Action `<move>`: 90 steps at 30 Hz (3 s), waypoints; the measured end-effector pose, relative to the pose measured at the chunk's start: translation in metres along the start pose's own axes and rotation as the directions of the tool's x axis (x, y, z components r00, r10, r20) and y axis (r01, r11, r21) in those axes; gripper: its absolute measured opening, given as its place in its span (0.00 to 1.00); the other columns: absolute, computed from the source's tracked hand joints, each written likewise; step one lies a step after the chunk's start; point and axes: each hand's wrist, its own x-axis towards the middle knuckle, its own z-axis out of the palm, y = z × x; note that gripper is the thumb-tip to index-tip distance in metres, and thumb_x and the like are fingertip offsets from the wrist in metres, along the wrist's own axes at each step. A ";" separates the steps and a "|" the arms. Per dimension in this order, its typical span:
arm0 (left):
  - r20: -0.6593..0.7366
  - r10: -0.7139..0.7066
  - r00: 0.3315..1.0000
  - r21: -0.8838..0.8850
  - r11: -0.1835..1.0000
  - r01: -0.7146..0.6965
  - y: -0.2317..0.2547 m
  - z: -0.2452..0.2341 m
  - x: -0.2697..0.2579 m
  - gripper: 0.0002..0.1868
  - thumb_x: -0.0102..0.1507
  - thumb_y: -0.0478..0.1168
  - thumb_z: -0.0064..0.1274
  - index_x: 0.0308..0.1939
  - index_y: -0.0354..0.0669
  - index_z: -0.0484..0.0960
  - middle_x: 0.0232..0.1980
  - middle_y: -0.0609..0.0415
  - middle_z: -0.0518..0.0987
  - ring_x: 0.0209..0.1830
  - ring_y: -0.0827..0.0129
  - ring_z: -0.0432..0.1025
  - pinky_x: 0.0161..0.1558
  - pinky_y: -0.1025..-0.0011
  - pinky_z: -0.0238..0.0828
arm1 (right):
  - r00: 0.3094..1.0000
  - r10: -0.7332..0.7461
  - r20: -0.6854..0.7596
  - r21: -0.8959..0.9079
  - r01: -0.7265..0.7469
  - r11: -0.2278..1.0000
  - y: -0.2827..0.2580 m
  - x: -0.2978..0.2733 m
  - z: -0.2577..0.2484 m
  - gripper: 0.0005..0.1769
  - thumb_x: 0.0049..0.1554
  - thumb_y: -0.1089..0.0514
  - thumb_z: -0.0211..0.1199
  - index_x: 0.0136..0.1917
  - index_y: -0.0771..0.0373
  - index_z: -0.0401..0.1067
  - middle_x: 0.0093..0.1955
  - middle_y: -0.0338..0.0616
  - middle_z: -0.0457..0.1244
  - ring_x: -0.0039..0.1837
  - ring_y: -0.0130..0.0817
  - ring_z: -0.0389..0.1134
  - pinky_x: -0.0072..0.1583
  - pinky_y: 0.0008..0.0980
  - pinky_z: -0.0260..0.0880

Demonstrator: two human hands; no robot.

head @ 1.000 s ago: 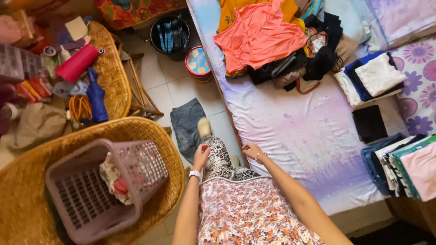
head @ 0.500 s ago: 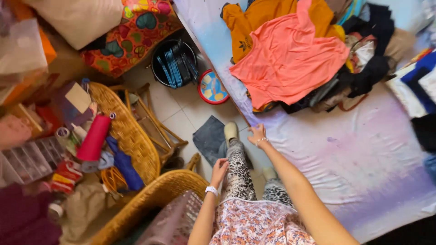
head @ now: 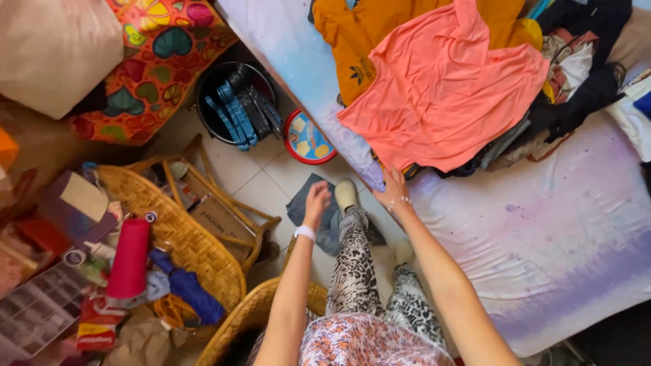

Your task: Folding shirts and stacking them on a bed.

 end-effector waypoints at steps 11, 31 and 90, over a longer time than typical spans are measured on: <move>0.334 0.484 0.809 0.405 0.702 -0.587 0.049 0.106 0.181 0.37 0.37 0.28 0.60 0.51 0.48 0.71 0.49 0.42 0.64 0.48 0.45 0.65 0.43 0.63 0.70 | 0.625 -0.118 -0.771 0.167 0.379 0.910 -0.018 -0.056 -0.046 0.12 0.38 0.62 0.68 0.28 0.51 0.64 0.32 0.26 0.60 0.36 0.24 0.64 0.39 0.21 0.65; 0.744 0.657 0.126 0.123 0.050 -0.991 0.264 0.295 -0.231 0.21 0.46 0.48 0.60 0.38 0.50 0.70 0.28 0.53 0.73 0.34 0.52 0.68 0.39 0.61 0.64 | -0.106 0.080 -0.991 0.060 0.177 0.982 0.115 -0.339 -0.264 0.11 0.43 0.75 0.56 0.37 0.63 0.69 0.42 0.47 0.64 0.44 0.45 0.65 0.44 0.35 0.64; 0.873 0.179 -0.454 -0.464 0.015 -0.886 0.114 0.553 -0.521 0.03 0.59 0.30 0.46 0.33 0.35 0.68 0.34 0.48 0.65 0.29 0.67 0.62 0.25 0.78 0.70 | 0.190 0.489 -0.852 0.522 0.400 0.753 0.363 -0.657 -0.230 0.05 0.61 0.66 0.46 0.42 0.66 0.58 0.30 0.41 0.54 0.27 0.26 0.58 0.32 0.19 0.54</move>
